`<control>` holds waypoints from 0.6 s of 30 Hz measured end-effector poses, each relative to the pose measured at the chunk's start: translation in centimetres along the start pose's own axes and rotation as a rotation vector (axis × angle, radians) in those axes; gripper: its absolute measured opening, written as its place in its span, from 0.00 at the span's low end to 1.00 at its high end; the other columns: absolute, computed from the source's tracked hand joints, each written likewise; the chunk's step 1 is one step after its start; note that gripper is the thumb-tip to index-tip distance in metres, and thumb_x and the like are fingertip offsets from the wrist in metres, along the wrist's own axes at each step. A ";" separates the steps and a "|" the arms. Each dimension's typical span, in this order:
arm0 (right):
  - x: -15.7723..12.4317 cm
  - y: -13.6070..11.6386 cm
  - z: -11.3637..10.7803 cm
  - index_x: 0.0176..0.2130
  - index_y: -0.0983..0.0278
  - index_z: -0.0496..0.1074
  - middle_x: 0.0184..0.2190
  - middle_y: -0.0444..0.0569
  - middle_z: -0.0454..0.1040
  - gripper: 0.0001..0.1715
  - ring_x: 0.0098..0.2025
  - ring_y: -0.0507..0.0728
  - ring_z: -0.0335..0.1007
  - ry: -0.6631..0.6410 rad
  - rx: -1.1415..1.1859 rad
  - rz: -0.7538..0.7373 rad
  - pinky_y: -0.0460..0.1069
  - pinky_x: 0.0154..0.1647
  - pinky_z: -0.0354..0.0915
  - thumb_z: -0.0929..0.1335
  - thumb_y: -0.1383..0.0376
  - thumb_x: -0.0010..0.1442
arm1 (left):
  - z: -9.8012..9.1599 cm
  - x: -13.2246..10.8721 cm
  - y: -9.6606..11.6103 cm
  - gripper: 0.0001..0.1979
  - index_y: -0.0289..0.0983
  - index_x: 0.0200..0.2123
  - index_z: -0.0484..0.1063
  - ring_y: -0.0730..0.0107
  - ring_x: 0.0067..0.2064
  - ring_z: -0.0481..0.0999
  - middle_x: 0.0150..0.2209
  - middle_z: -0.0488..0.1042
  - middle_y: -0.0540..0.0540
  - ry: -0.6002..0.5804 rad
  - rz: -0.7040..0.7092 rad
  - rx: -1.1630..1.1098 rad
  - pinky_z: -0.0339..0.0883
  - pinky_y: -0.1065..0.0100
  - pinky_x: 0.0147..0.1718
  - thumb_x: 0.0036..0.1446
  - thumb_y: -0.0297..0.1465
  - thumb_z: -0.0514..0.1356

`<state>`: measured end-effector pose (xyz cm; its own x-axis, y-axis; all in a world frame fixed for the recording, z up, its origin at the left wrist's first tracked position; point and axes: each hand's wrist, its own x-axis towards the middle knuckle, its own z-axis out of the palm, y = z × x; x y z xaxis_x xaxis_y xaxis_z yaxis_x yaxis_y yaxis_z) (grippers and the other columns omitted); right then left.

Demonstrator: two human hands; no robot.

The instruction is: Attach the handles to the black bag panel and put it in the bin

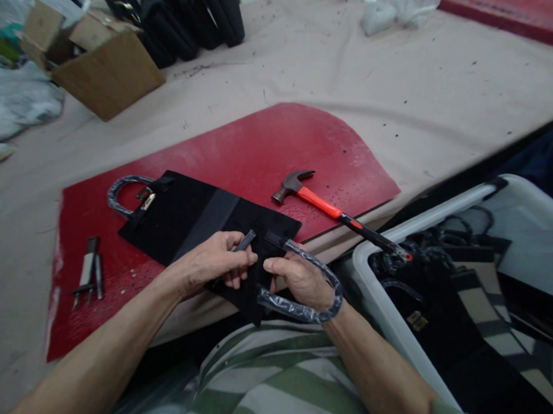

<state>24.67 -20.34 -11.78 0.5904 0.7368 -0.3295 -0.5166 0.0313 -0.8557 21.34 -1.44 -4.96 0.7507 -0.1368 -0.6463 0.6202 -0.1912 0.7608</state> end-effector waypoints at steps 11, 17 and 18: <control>-1.2 0.3 -1.1 0.34 0.66 0.74 0.20 0.45 0.71 0.16 0.17 0.50 0.62 0.221 -0.189 0.126 0.44 0.17 0.58 0.69 0.56 0.51 | 0.7 0.7 -0.7 0.05 0.36 0.31 0.64 0.74 0.17 0.71 0.21 0.74 0.52 0.069 -0.024 0.000 0.61 0.77 0.14 0.59 0.27 0.57; -1.9 0.9 -1.4 0.31 0.66 0.71 0.16 0.42 0.67 0.16 0.16 0.49 0.60 0.335 -0.325 0.139 0.43 0.16 0.55 0.68 0.54 0.52 | 0.9 0.8 -0.8 0.05 0.35 0.30 0.65 0.75 0.17 0.71 0.20 0.74 0.51 0.129 -0.008 -0.012 0.61 0.77 0.14 0.60 0.26 0.58; -1.9 0.7 -1.2 0.31 0.66 0.71 0.17 0.42 0.67 0.16 0.15 0.49 0.60 0.322 -0.305 0.133 0.44 0.16 0.55 0.68 0.54 0.52 | 1.0 0.8 -0.8 0.05 0.35 0.30 0.66 0.74 0.17 0.71 0.20 0.74 0.51 0.136 -0.009 -0.013 0.61 0.77 0.14 0.60 0.26 0.58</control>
<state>23.93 -22.58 -12.28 0.7191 0.4719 -0.5102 -0.4234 -0.2846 -0.8601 21.21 -2.33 -6.11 0.7685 -0.0022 -0.6399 0.6292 -0.1790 0.7563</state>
